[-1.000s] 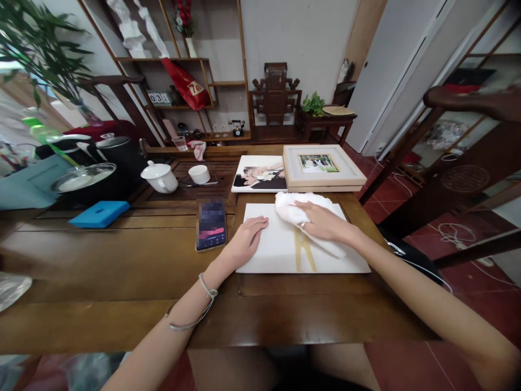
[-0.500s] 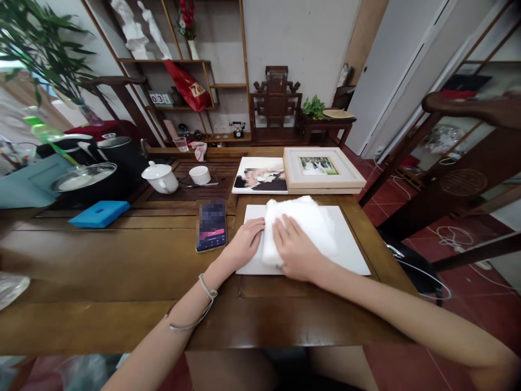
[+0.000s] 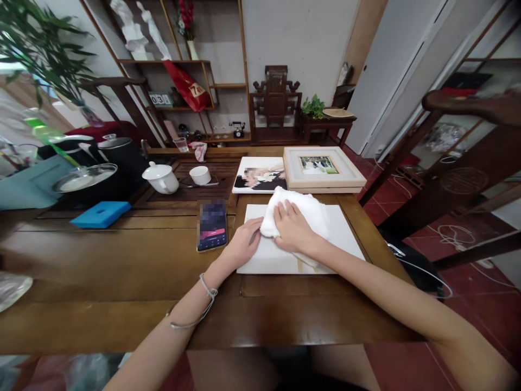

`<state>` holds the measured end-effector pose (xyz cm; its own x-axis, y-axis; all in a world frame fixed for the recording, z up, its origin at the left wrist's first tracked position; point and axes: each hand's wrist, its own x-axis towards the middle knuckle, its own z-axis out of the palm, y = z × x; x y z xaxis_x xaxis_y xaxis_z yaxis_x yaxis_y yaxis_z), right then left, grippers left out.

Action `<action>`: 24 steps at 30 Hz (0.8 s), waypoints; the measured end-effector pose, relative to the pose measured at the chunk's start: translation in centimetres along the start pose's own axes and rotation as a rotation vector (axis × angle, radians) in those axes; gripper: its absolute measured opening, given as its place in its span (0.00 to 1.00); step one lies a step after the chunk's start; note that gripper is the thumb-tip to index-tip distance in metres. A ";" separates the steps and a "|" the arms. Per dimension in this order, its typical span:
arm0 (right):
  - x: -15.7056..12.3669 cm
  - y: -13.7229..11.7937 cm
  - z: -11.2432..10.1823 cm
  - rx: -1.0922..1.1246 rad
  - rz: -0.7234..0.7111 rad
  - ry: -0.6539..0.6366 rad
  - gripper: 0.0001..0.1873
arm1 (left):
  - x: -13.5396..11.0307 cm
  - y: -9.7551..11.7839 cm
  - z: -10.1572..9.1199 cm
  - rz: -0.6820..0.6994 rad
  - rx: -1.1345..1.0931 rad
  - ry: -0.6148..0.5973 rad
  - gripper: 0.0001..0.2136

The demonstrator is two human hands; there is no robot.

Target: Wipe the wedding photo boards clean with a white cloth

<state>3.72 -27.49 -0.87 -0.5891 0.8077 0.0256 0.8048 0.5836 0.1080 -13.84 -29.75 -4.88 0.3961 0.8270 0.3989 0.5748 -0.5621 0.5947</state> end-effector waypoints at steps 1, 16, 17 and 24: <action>0.1 -0.6 0.1 -0.010 0.015 -0.002 0.43 | 0.0 0.0 -0.1 -0.016 -0.025 0.010 0.21; -4.4 -3.0 -1.0 0.029 -0.101 -0.048 0.43 | 0.1 -1.0 0.0 -0.317 -0.224 0.203 0.15; -3.1 -2.7 -1.0 0.007 -0.036 -0.057 0.44 | 0.1 -1.0 0.1 -0.320 -0.218 0.204 0.16; -1.0 -7.1 -0.6 -0.074 -0.101 -0.028 0.45 | 0.1 -1.2 -0.1 -0.365 -0.314 0.262 0.20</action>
<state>-1.42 -32.50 -1.10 -0.6642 0.7474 -0.0164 0.7330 0.6554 0.1818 -14.58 -28.96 -5.46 -0.0040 0.9646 0.2638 0.3839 -0.2421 0.8910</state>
